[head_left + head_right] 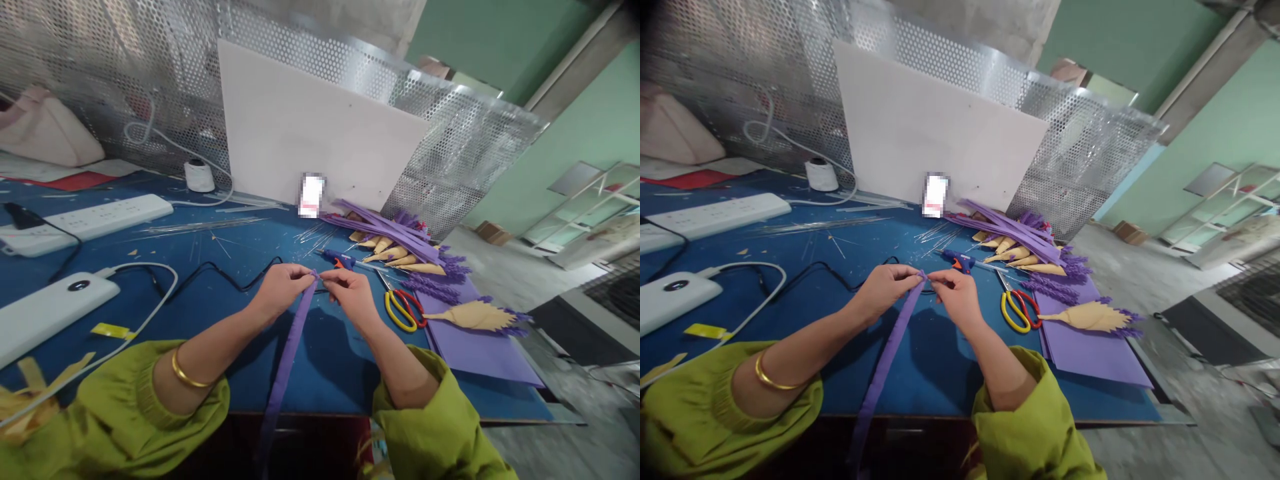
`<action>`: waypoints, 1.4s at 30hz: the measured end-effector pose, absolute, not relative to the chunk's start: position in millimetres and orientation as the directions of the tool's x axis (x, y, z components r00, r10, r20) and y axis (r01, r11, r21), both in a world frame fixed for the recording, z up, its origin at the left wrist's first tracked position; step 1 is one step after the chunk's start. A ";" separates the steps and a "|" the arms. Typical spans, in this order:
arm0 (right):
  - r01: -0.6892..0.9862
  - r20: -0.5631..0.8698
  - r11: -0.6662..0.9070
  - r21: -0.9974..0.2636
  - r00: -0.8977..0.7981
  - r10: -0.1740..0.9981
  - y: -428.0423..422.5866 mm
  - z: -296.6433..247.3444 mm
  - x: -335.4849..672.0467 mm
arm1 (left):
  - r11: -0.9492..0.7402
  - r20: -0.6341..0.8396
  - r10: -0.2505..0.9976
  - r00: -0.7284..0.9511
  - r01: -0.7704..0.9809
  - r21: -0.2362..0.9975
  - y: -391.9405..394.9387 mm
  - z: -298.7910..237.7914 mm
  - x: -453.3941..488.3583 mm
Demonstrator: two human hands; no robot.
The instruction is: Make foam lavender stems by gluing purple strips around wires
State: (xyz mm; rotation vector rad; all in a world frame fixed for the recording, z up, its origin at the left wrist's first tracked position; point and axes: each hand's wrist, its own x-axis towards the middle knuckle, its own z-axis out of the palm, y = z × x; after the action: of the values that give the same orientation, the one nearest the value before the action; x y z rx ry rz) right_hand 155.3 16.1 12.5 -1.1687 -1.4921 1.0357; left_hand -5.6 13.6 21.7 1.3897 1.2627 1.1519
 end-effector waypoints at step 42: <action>0.761 0.749 0.646 0.060 -0.463 0.475 0.4 9.1 157.5 | 0.272 -0.236 0.957 0.168 -0.237 0.933 10.8 21.6 -6.1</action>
State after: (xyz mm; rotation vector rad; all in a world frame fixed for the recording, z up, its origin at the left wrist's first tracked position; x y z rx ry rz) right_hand 157.5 0.4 9.1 -0.9563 -2.1432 -0.5085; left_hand -6.1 10.8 21.6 0.8958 1.0341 1.0344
